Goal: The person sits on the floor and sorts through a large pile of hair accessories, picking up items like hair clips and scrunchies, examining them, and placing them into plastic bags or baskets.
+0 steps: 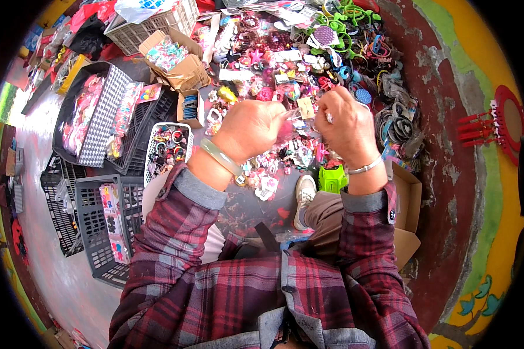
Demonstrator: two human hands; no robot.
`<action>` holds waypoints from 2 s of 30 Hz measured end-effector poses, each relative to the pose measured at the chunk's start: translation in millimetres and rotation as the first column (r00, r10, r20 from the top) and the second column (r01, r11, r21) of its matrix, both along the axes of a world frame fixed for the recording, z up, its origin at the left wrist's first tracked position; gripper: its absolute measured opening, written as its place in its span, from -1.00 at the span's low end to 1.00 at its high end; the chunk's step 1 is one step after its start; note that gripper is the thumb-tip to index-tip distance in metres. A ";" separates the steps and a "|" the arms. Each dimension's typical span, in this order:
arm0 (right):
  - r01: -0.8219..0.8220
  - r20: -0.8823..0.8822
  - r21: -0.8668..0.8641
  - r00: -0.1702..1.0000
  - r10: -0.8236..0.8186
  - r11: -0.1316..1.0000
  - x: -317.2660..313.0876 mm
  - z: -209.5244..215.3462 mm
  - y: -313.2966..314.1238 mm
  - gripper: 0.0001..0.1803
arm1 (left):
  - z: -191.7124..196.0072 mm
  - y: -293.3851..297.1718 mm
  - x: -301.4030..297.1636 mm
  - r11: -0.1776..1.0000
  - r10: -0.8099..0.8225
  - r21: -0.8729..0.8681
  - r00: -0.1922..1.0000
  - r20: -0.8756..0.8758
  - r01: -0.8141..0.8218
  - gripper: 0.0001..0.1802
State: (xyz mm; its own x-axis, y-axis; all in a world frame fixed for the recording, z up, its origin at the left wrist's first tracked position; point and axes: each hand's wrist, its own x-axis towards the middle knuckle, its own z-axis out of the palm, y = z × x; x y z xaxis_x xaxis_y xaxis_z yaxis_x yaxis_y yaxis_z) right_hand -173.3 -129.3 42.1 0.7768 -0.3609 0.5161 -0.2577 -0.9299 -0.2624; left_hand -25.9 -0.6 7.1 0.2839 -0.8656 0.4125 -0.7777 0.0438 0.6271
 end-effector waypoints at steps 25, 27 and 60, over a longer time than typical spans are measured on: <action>0.028 0.050 0.070 0.998 -0.032 0.997 3.6 -4.0 6.4 -0.94 | 3.1 -1.5 4.0 1.000 -0.016 -0.001 0.890 -0.456 0.017 -0.70; -0.002 0.068 0.113 0.998 -0.005 0.994 2.1 -2.5 5.5 -0.93 | 7.7 0.0 3.7 1.000 -0.007 0.019 0.905 -0.426 0.017 -0.70; -0.061 0.212 0.690 0.970 -0.121 0.721 -16.2 6.5 -19.2 -0.90 | 10.7 2.9 5.7 0.990 -0.044 0.056 0.666 -0.745 0.127 -0.74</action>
